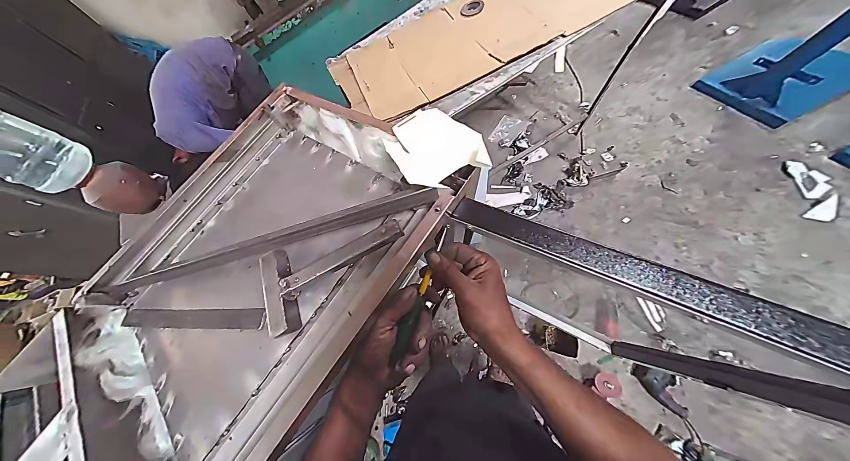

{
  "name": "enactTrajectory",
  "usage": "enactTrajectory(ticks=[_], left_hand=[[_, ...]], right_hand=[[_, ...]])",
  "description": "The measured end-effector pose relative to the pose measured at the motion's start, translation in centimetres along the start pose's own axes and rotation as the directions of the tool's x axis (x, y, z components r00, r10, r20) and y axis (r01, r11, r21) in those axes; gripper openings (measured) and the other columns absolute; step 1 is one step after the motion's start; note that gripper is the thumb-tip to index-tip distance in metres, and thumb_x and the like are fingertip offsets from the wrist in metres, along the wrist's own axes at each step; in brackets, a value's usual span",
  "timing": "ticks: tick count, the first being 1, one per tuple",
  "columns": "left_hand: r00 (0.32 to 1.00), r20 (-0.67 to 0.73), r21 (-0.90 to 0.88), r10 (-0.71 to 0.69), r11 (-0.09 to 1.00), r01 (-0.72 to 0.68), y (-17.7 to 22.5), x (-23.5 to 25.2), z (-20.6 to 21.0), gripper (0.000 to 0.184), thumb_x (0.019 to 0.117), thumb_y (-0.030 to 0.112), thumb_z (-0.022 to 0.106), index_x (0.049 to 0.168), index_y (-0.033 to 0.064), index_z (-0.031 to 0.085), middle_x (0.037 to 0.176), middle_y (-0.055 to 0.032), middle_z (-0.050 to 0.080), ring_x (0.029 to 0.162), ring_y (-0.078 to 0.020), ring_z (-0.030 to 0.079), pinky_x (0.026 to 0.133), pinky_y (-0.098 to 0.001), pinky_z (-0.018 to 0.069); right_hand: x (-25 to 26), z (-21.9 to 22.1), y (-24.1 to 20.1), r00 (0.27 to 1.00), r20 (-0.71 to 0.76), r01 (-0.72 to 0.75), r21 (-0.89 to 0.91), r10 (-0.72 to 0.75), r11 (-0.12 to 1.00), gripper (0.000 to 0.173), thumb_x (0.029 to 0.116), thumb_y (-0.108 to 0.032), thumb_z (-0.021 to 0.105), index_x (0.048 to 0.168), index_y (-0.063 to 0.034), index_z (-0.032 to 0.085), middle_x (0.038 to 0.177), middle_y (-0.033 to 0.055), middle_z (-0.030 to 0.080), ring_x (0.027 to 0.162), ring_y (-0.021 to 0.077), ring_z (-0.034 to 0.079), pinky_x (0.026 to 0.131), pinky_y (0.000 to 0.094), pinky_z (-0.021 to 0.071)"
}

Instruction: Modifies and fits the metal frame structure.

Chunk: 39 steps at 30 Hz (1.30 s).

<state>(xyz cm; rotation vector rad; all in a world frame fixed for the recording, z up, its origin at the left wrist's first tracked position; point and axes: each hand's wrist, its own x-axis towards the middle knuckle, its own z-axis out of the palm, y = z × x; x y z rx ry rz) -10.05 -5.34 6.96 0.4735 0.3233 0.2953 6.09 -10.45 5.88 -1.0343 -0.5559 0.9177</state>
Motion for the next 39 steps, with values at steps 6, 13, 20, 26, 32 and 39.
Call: enactTrajectory(ticks=[6, 13, 20, 26, 32, 39], left_hand=[[1.0, -0.011, 0.0, 0.0, 1.0, 0.0, 0.1, 0.0, 0.0, 0.034, 0.1088, 0.028, 0.043, 0.121, 0.0032, 0.062, 0.059, -0.0005, 0.057, 0.043, -0.0065, 0.055, 0.039, -0.0192, 0.0473], [0.999, 0.024, -0.071, -0.031, 0.997, 0.032, 0.2, 0.2, -0.4, 0.031, 0.1074, 0.029, 0.047, 0.12, 0.0056, 0.064, 0.058, 0.0029, 0.054, 0.043, -0.004, 0.053, 0.041, -0.0175, 0.0456], [0.995, 0.101, -0.185, 0.006, 0.983, 0.013, -0.1, 0.1, 0.0, 0.037, 0.1055, 0.031, 0.052, 0.126, 0.0022, 0.059, 0.066, -0.0005, 0.057, 0.045, -0.0071, 0.052, 0.042, -0.0194, 0.046], [0.991, 0.128, -0.588, -0.048, 0.801, 0.114, -1.1, -0.7, -0.1, 0.04, 0.1063, 0.031, 0.046, 0.131, 0.0027, 0.057, 0.066, 0.0037, 0.054, 0.041, -0.0035, 0.047, 0.039, -0.0158, 0.0432], [0.988, 0.116, -0.555, -0.104, 0.818, 0.151, -0.5, -0.7, 0.3, 0.043, 0.1071, 0.034, 0.047, 0.138, 0.0043, 0.053, 0.062, 0.0055, 0.05, 0.04, -0.0017, 0.044, 0.039, -0.0144, 0.0411], [0.99, -0.101, -0.447, -0.101, 0.893, 0.046, -0.5, -0.8, 1.7, 0.034, 0.1015, 0.031, 0.061, 0.123, 0.0057, 0.06, 0.056, 0.0046, 0.048, 0.039, -0.0029, 0.046, 0.038, -0.0163, 0.0432]], right_hand=[[-0.1, 0.0, 0.0, 1.0, 0.008, 0.02, 0.006, -0.02, 1.0, 0.016, 0.1014, -0.009, 0.062, 0.094, 0.0041, 0.066, 0.076, 0.011, 0.069, 0.065, 0.0171, 0.068, 0.064, 0.0328, 0.0608], [0.4, -0.2, -0.1, 1.0, 0.028, -0.012, 0.01, 0.012, 1.0, 0.015, 0.1013, -0.009, 0.063, 0.096, 0.0051, 0.067, 0.08, 0.0121, 0.07, 0.069, 0.018, 0.069, 0.067, 0.0334, 0.0614], [0.7, -0.3, 0.2, 0.999, 0.037, 0.038, 0.033, -0.039, 0.999, 0.018, 0.1019, -0.008, 0.061, 0.089, 0.0032, 0.066, 0.08, 0.0106, 0.069, 0.071, 0.0161, 0.067, 0.07, 0.0317, 0.0592], [0.6, -1.3, -1.3, 0.994, 0.108, 0.035, -0.315, 0.0, 0.948, 0.022, 0.1041, -0.02, 0.061, 0.1, 0.0, 0.07, 0.082, 0.0073, 0.072, 0.07, 0.0153, 0.069, 0.069, 0.0322, 0.0603], [-4.0, -4.8, -11.6, 0.772, 0.431, 0.472, -0.881, -0.467, -0.033, 0.035, 0.1031, -0.041, 0.052, 0.12, -0.0178, 0.073, 0.105, 0.0063, 0.076, 0.096, 0.0217, 0.07, 0.082, 0.0443, 0.0521], [-0.9, -5.7, -11.4, 0.908, 0.341, 0.237, -0.896, -0.241, -0.376, 0.046, 0.109, -0.046, 0.042, 0.144, -0.0217, 0.059, 0.094, 0.0139, 0.073, 0.068, 0.034, 0.068, 0.053, 0.0465, 0.0487]])
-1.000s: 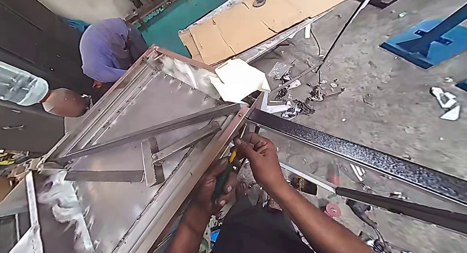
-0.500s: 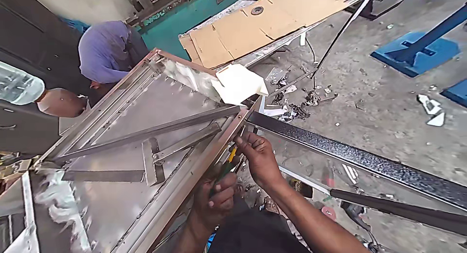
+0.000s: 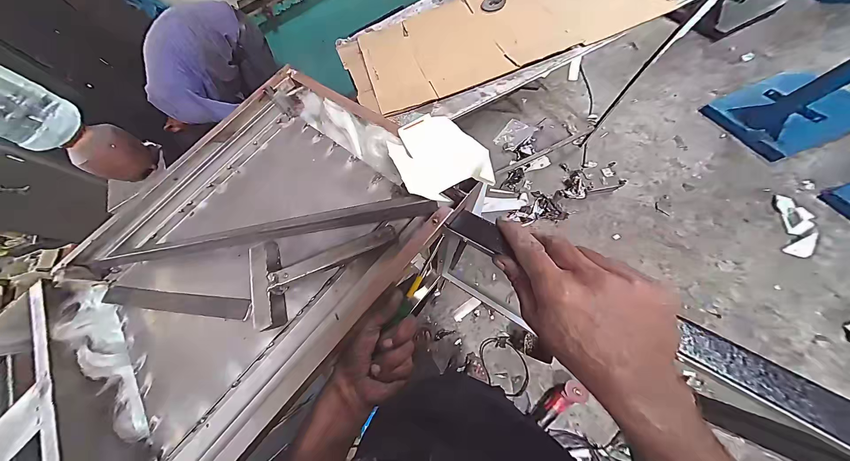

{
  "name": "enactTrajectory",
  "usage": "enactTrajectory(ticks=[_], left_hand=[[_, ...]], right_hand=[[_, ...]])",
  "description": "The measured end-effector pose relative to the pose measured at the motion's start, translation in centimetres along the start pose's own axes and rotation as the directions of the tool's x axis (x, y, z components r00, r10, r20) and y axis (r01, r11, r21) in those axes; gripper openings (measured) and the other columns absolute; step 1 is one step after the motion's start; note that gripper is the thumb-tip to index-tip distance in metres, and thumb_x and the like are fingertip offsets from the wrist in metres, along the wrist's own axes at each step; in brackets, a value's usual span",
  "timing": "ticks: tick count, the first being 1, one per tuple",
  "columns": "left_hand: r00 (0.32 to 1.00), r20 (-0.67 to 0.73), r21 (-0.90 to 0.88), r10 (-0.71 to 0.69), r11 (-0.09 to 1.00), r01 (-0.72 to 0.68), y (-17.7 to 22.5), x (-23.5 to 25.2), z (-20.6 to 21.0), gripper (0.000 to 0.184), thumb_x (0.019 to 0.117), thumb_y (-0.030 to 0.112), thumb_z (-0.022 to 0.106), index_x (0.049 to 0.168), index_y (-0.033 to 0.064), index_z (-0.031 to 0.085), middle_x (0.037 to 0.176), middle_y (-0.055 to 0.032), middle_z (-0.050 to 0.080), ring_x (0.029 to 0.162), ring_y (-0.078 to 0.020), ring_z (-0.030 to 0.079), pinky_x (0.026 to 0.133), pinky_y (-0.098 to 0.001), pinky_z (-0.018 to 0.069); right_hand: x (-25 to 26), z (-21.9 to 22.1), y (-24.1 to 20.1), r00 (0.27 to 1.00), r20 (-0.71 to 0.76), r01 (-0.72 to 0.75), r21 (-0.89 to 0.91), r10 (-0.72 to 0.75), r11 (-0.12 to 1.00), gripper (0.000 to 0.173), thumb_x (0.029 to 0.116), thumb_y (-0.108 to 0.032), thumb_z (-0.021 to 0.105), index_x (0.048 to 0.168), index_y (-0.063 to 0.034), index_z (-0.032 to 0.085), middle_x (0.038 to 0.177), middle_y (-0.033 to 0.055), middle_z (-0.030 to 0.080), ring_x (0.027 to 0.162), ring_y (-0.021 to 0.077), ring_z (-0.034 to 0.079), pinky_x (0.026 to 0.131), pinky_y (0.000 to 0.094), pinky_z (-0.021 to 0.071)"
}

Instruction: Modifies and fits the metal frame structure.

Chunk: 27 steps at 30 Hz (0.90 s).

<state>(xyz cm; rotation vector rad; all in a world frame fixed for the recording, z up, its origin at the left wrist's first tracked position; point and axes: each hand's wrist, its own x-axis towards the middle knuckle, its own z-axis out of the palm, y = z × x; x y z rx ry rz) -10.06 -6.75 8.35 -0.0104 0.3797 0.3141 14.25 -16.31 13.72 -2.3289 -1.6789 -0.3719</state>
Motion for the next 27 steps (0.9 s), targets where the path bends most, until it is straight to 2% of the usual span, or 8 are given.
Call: enactTrajectory(ticks=[4, 7, 10, 14, 17, 22, 25, 27], left_hand=[[0.961, -0.13, 0.429, 0.245, 0.887, -0.168, -0.5, 0.2, 1.2, 0.041, 0.1008, 0.03, 0.065, 0.137, 0.0114, 0.06, 0.058, 0.0046, 0.046, 0.038, -0.0002, 0.04, 0.035, -0.0144, 0.0374], [0.776, 0.085, 0.977, 0.625, 0.102, -0.189, -1.0, 0.5, 1.6, 0.036, 0.1037, 0.02, 0.06, 0.138, 0.0101, 0.066, 0.096, 0.0097, 0.073, 0.062, 0.0066, 0.056, 0.055, -0.0094, 0.0461], [0.645, 0.527, 0.784, 0.553, -0.609, -0.119, -0.5, 1.1, 0.4, 0.033, 0.1028, 0.015, 0.061, 0.133, 0.0039, 0.069, 0.124, -0.0048, 0.074, 0.104, 0.002, 0.069, 0.094, -0.0144, 0.0547], [0.562, 0.692, 0.561, 0.453, -0.828, -0.023, 0.1, 1.3, -0.4, 0.032, 0.1019, 0.016, 0.059, 0.13, 0.0085, 0.072, 0.122, -0.0049, 0.075, 0.112, -0.0067, 0.07, 0.103, -0.0233, 0.0534], [0.604, 0.561, 0.729, 0.567, -0.684, -0.034, -0.3, 1.5, -0.6, 0.034, 0.1045, 0.025, 0.058, 0.135, 0.0166, 0.07, 0.123, 0.003, 0.074, 0.106, -0.0006, 0.07, 0.096, -0.021, 0.0559], [0.766, 0.133, 0.953, 0.629, 0.13, -0.272, -0.7, 1.5, -0.1, 0.035, 0.101, 0.025, 0.065, 0.135, 0.0175, 0.069, 0.083, 0.0026, 0.068, 0.057, -0.0055, 0.053, 0.054, -0.0224, 0.0453], [0.963, 0.156, 0.272, 0.221, 0.927, -0.257, -0.2, 0.8, -1.1, 0.038, 0.1025, 0.019, 0.052, 0.138, 0.0034, 0.055, 0.078, -0.0029, 0.057, 0.048, -0.0033, 0.047, 0.042, -0.0147, 0.0402], [0.965, 0.263, -0.126, 0.015, 0.992, 0.019, -0.2, 1.0, -1.7, 0.041, 0.1033, 0.027, 0.048, 0.135, 0.0007, 0.052, 0.08, -0.0024, 0.057, 0.044, -0.0028, 0.046, 0.038, -0.0136, 0.0408]], right_hand=[[-0.1, 0.1, -0.1, 0.999, -0.035, -0.002, -0.024, 0.001, 1.0, 0.044, 0.1085, -0.044, 0.046, 0.143, -0.022, 0.062, 0.1, 0.0118, 0.074, 0.071, 0.031, 0.068, 0.055, 0.0437, 0.048], [0.0, 0.3, -0.2, 0.998, -0.06, -0.005, -0.054, 0.002, 0.999, 0.043, 0.1079, -0.043, 0.046, 0.142, -0.0222, 0.063, 0.1, 0.0107, 0.074, 0.072, 0.0303, 0.068, 0.055, 0.0427, 0.0471], [-0.2, 0.4, -0.2, 0.998, -0.066, -0.018, -0.07, 0.014, 0.997, 0.044, 0.1077, -0.045, 0.046, 0.141, -0.0232, 0.064, 0.102, 0.0101, 0.075, 0.075, 0.03, 0.069, 0.057, 0.043, 0.0479], [-0.1, 0.3, -0.5, 0.998, -0.06, -0.013, -0.075, 0.009, 0.997, 0.046, 0.1075, -0.048, 0.043, 0.141, -0.025, 0.063, 0.1, 0.0095, 0.075, 0.077, 0.0304, 0.071, 0.059, 0.0447, 0.0507], [0.0, 0.2, -0.4, 0.997, -0.073, -0.011, -0.093, 0.005, 0.996, 0.047, 0.1073, -0.05, 0.042, 0.14, -0.0254, 0.064, 0.097, 0.0096, 0.075, 0.076, 0.0303, 0.071, 0.059, 0.0456, 0.0524], [0.1, 0.3, 0.3, 0.997, -0.069, 0.03, -0.1, -0.037, 0.995, 0.047, 0.1073, -0.051, 0.041, 0.14, -0.0264, 0.064, 0.095, 0.0089, 0.075, 0.075, 0.0301, 0.072, 0.058, 0.0459, 0.0535], [0.3, 0.5, 0.6, 0.997, -0.067, 0.04, -0.101, -0.047, 0.994, 0.048, 0.1075, -0.052, 0.038, 0.14, -0.027, 0.064, 0.093, 0.0095, 0.074, 0.075, 0.031, 0.072, 0.058, 0.0473, 0.0533], [0.4, 0.7, 0.7, 0.996, -0.082, 0.035, -0.106, -0.044, 0.994, 0.05, 0.107, -0.055, 0.038, 0.14, -0.0281, 0.064, 0.093, 0.0098, 0.074, 0.075, 0.0314, 0.072, 0.058, 0.0474, 0.0533]])
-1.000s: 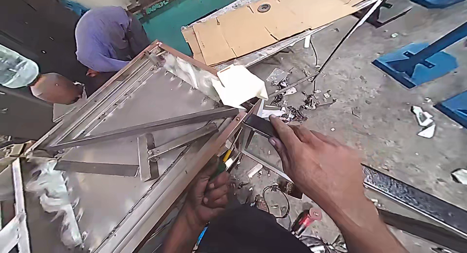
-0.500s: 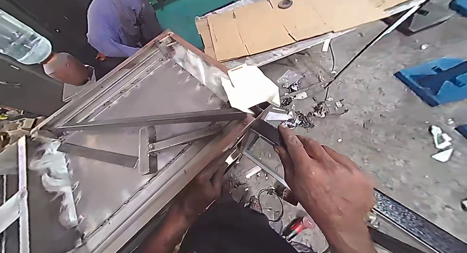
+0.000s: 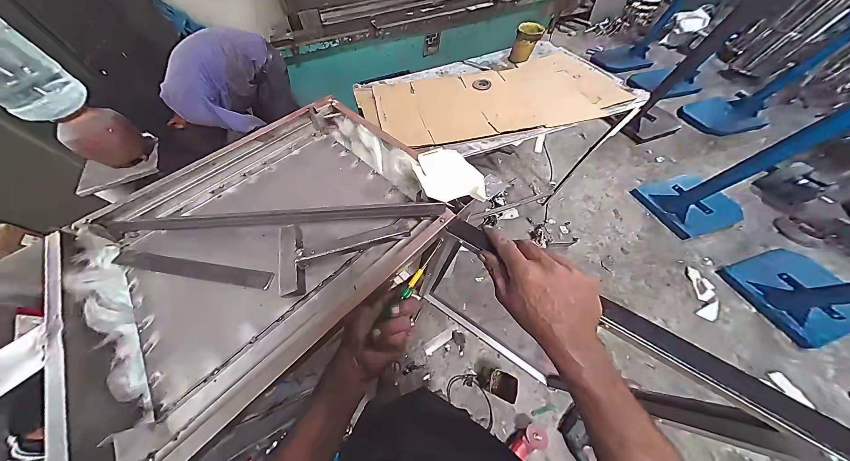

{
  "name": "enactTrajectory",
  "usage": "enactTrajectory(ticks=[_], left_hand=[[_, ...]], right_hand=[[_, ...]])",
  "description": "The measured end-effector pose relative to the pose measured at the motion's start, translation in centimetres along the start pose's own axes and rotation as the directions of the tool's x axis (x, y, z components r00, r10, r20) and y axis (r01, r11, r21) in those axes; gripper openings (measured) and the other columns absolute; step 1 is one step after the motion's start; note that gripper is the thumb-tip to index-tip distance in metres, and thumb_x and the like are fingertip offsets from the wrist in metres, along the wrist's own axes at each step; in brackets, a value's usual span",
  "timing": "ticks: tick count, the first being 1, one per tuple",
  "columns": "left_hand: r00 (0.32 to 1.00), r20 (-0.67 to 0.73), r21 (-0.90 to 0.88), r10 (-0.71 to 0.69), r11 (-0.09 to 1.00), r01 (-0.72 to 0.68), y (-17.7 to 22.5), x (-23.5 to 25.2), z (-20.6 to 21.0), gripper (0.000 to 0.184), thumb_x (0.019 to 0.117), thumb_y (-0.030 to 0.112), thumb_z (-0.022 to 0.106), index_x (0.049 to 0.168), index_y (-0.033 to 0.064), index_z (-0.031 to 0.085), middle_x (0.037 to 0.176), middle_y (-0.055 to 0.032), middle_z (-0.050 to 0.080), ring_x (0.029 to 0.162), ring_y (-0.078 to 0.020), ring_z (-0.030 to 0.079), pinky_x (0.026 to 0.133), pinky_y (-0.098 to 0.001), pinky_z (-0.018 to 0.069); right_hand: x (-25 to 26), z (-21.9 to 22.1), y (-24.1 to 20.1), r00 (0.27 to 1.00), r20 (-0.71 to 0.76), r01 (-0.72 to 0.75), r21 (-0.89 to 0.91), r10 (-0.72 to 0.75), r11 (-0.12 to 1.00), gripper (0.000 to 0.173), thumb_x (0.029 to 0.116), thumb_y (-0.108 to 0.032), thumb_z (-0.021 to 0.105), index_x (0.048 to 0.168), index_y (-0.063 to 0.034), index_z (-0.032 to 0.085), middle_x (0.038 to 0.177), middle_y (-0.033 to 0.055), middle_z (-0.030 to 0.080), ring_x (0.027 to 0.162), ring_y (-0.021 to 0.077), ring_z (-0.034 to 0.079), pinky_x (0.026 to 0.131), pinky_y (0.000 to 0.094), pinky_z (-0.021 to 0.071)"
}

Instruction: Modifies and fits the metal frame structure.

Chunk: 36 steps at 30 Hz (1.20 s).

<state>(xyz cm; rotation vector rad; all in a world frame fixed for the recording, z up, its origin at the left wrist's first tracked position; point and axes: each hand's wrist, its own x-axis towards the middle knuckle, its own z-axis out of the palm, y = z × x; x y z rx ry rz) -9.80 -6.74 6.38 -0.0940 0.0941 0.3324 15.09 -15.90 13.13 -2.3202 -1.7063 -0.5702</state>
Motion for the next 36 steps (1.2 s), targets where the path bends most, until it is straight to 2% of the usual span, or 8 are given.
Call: enactTrajectory(ticks=[3, 8, 12, 14, 16, 20, 27, 36], left_hand=[[0.997, -0.016, 0.033, -0.069, 0.997, 0.07, 0.1, 0.7, -0.3, 0.051, 0.1066, 0.04, 0.042, 0.144, 0.0059, 0.05, 0.066, 0.0046, 0.052, 0.039, -0.0017, 0.044, 0.036, -0.0144, 0.0408], [0.958, -0.246, 0.292, 0.145, 0.954, -0.07, -2.1, 0.5, 1.8, 0.016, 0.1001, 0.027, 0.065, 0.096, 0.0115, 0.065, 0.058, 0.005, 0.046, 0.037, -0.0021, 0.042, 0.035, -0.0159, 0.0389], [0.887, -0.292, 0.545, 0.357, 0.824, -0.152, -3.1, 1.0, 2.1, 0.022, 0.1023, 0.021, 0.061, 0.122, 0.0121, 0.062, 0.055, 0.0041, 0.043, 0.036, -0.0025, 0.039, 0.033, -0.0172, 0.0365], [0.845, -0.221, 0.784, 0.487, 0.604, -0.143, -3.0, 1.3, 2.0, 0.038, 0.1044, 0.013, 0.054, 0.142, 0.0089, 0.055, 0.056, 0.0022, 0.041, 0.036, -0.0031, 0.035, 0.032, -0.0181, 0.0326], [0.791, -0.065, 0.968, 0.608, 0.232, -0.099, -2.8, 1.6, 1.7, 0.039, 0.1028, 0.009, 0.057, 0.141, 0.0042, 0.059, 0.065, -0.0021, 0.053, 0.042, -0.0055, 0.036, 0.036, -0.0207, 0.0321], [0.74, 0.226, 0.949, 0.633, -0.314, -0.021, -1.9, 1.9, 0.0, 0.035, 0.1006, 0.017, 0.062, 0.135, 0.0145, 0.068, 0.099, 0.0042, 0.075, 0.06, -0.0022, 0.058, 0.056, -0.0209, 0.0526], [0.809, 0.136, 0.962, 0.571, 0.119, -0.246, -2.5, 1.7, -3.7, 0.04, 0.1035, 0.021, 0.059, 0.143, 0.015, 0.061, 0.073, -0.0047, 0.058, 0.045, -0.0128, 0.04, 0.039, -0.0279, 0.0361], [0.736, -0.052, 0.851, 0.675, 0.416, -0.321, -7.8, -0.7, -14.1, 0.041, 0.1002, 0.016, 0.061, 0.141, 0.0141, 0.063, 0.067, -0.0042, 0.053, 0.043, -0.0103, 0.039, 0.037, -0.0252, 0.0348]], right_hand=[[0.3, 0.3, 0.6, 0.999, -0.03, 0.033, 0.012, -0.033, 0.999, 0.049, 0.1074, -0.054, 0.038, 0.139, -0.0277, 0.064, 0.09, 0.0101, 0.073, 0.072, 0.0311, 0.07, 0.058, 0.0464, 0.0527], [0.5, 0.5, 1.1, 0.997, -0.024, 0.078, 0.088, -0.076, 0.993, 0.048, 0.1084, -0.05, 0.04, 0.141, -0.0237, 0.062, 0.092, 0.0125, 0.073, 0.072, 0.0332, 0.07, 0.057, 0.047, 0.0522], [0.2, 0.7, 0.7, 0.998, -0.027, 0.061, 0.077, -0.059, 0.995, 0.047, 0.1094, -0.047, 0.04, 0.144, -0.0213, 0.059, 0.092, 0.0128, 0.07, 0.068, 0.0321, 0.066, 0.056, 0.0446, 0.049], [0.1, 0.7, 0.7, 0.997, -0.037, 0.063, 0.063, -0.061, 0.996, 0.047, 0.1093, -0.047, 0.041, 0.143, -0.0206, 0.061, 0.092, 0.0125, 0.071, 0.068, 0.0314, 0.066, 0.056, 0.0439, 0.0485], [0.3, 0.6, 0.8, 0.996, -0.046, 0.072, 0.049, -0.07, 0.996, 0.047, 0.109, -0.048, 0.041, 0.141, -0.0219, 0.063, 0.092, 0.0119, 0.072, 0.07, 0.0313, 0.068, 0.057, 0.0445, 0.0499], [0.5, 0.4, 1.0, 0.996, -0.042, 0.076, -0.021, -0.077, 0.997, 0.053, 0.1052, -0.059, 0.04, 0.14, -0.0257, 0.064, 0.093, 0.0102, 0.074, 0.074, 0.0303, 0.071, 0.059, 0.0447, 0.0525], [2.6, -0.3, -1.2, 0.998, 0.059, -0.019, -0.01, 0.02, 1.0, 0.068, 0.0976, -0.074, 0.038, 0.123, -0.0201, 0.07, 0.111, 0.0056, 0.075, 0.098, 0.0276, 0.072, 0.078, 0.0504, 0.0563], [4.4, 1.0, -4.2, 0.984, -0.118, -0.151, -0.18, 0.131, 0.972, 0.06, 0.0888, -0.074, 0.05, 0.094, -0.0175, 0.07, 0.082, 0.0063, 0.072, 0.077, 0.0275, 0.071, 0.065, 0.0502, 0.0527]])
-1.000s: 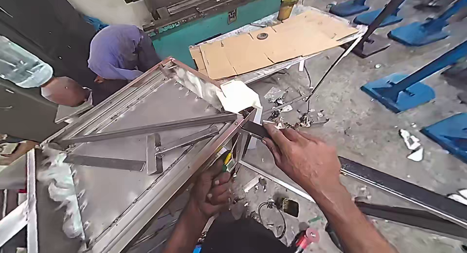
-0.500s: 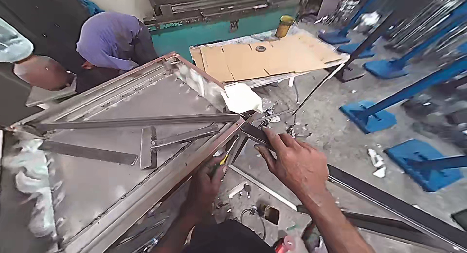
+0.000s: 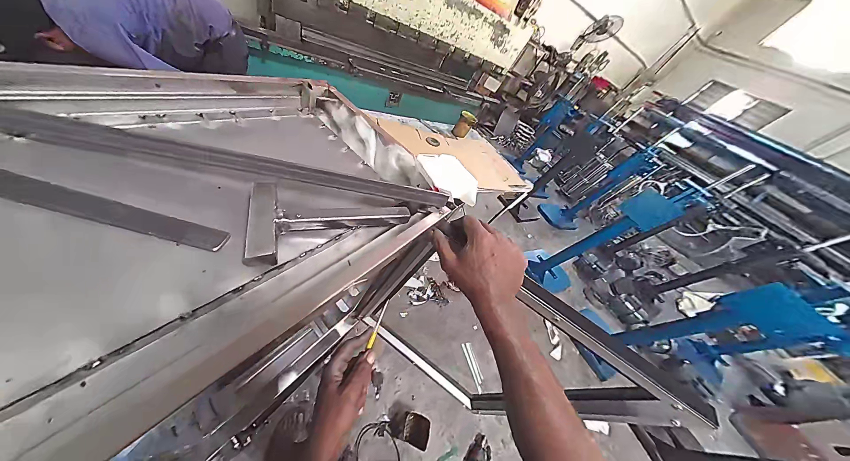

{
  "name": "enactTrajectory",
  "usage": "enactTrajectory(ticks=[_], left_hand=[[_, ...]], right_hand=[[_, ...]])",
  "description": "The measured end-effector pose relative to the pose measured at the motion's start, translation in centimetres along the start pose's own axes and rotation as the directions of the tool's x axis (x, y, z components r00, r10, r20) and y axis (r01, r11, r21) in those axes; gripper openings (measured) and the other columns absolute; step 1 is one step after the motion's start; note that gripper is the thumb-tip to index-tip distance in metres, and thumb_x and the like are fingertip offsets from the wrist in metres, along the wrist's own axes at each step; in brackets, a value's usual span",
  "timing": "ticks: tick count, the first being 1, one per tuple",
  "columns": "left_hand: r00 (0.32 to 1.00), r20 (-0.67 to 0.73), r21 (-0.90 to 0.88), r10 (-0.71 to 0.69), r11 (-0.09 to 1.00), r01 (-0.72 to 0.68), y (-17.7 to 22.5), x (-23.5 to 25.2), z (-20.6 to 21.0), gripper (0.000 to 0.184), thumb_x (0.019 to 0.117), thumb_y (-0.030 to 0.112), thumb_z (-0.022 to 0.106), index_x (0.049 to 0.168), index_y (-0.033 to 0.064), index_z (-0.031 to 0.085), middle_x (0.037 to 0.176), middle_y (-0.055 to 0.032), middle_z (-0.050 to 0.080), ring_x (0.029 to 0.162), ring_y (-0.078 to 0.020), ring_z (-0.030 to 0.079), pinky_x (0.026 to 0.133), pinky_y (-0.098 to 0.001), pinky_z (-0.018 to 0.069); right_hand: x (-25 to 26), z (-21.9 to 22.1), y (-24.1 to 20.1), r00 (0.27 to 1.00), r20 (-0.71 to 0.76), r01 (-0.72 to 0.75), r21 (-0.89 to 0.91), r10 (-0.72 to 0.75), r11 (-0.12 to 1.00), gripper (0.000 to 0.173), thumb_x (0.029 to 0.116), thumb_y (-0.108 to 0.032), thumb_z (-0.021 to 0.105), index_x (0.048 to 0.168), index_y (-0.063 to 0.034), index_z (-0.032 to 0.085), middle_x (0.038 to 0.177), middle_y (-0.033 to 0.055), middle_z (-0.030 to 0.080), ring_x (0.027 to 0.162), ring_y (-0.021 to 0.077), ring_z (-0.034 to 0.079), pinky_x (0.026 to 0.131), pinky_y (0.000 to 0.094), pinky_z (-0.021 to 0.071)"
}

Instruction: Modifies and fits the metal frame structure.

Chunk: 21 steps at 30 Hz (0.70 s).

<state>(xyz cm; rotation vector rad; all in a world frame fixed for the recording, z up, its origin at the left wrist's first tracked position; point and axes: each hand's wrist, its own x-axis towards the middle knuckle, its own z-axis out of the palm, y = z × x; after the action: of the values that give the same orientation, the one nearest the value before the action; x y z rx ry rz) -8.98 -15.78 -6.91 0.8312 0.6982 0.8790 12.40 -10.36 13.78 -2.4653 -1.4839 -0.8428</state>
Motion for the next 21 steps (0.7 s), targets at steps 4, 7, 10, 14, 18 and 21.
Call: enactTrajectory(ticks=[4, 7, 10, 14, 18, 21], left_hand=[[1.0, -0.005, 0.017, 0.001, 1.0, -0.001, -0.4, -1.2, -0.7, 0.04, 0.101, 0.018, 0.061, 0.141, 0.0144, 0.063, 0.067, -0.0043, 0.052, 0.043, -0.0107, 0.038, 0.037, -0.0255, 0.0341], [1.0, -0.011, 0.045, -0.027, 0.999, 0.028, 0.1, -1.1, -0.6, 0.04, 0.102, 0.019, 0.061, 0.141, 0.0155, 0.063, 0.069, -0.005, 0.054, 0.044, -0.0112, 0.039, 0.037, -0.0257, 0.0346], [0.997, -0.021, 0.084, -0.068, 0.994, 0.069, 0.2, -0.9, -0.4, 0.039, 0.1041, 0.019, 0.057, 0.143, 0.0136, 0.06, 0.07, -0.0045, 0.054, 0.044, -0.0114, 0.041, 0.037, -0.026, 0.0374], [0.995, -0.005, 0.072, -0.097, 0.993, 0.097, -1.3, 0.4, -1.4, 0.033, 0.1068, 0.023, 0.053, 0.134, 0.005, 0.056, 0.07, -0.0038, 0.055, 0.045, -0.0103, 0.044, 0.04, -0.0249, 0.0406], [0.986, 0.036, 0.079, -0.163, 0.984, 0.16, -2.8, 1.3, -2.7, 0.03, 0.1079, 0.022, 0.05, 0.127, 0.002, 0.062, 0.074, -0.0048, 0.058, 0.047, -0.0112, 0.047, 0.041, -0.0249, 0.0433], [0.977, 0.05, 0.083, -0.207, 0.976, 0.202, -2.6, 2.2, -2.5, 0.03, 0.1079, 0.022, 0.05, 0.125, 0.0015, 0.063, 0.071, -0.0041, 0.056, 0.045, -0.0107, 0.045, 0.039, -0.0241, 0.0413]], right_hand=[[0.3, -0.1, -0.2, 0.999, 0.036, -0.006, -0.037, 0.008, 0.999, 0.064, 0.0872, -0.077, 0.047, 0.088, -0.0159, 0.067, 0.078, 0.0079, 0.07, 0.075, 0.029, 0.07, 0.066, 0.0525, 0.0496], [0.7, -0.4, -0.3, 0.999, 0.054, 0.003, -0.04, -0.001, 0.999, 0.066, 0.0886, -0.078, 0.044, 0.086, -0.0158, 0.065, 0.077, 0.0088, 0.069, 0.074, 0.0308, 0.069, 0.067, 0.0546, 0.0485], [0.1, -0.8, 0.1, 0.997, 0.062, 0.05, -0.007, -0.049, 0.999, 0.068, 0.093, -0.076, 0.04, 0.092, -0.0134, 0.065, 0.08, 0.0139, 0.068, 0.077, 0.0371, 0.068, 0.067, 0.0597, 0.048], [-3.8, -1.4, 0.7, 0.982, 0.062, 0.166, 0.16, -0.178, 0.973, 0.08, 0.0968, -0.069, 0.046, 0.152, -0.0111, 0.047, 0.149, 0.0183, 0.053, 0.141, 0.041, 0.046, 0.116, 0.0717, 0.0248], [-15.2, 4.9, -0.7, 0.977, 0.056, 0.118, 0.669, -0.208, 0.734, 0.055, 0.0917, -0.048, 0.067, 0.135, -0.0139, 0.065, 0.136, 0.0074, 0.065, 0.125, 0.0256, 0.061, 0.103, 0.0566, 0.0475], [-18.6, 11.9, -2.4, 0.798, 0.565, -0.501, 0.816, -0.211, 0.289, 0.053, 0.1031, -0.034, 0.061, 0.146, -0.0035, 0.055, 0.126, 0.0032, 0.073, 0.111, 0.0122, 0.07, 0.098, 0.0352, 0.0593]])
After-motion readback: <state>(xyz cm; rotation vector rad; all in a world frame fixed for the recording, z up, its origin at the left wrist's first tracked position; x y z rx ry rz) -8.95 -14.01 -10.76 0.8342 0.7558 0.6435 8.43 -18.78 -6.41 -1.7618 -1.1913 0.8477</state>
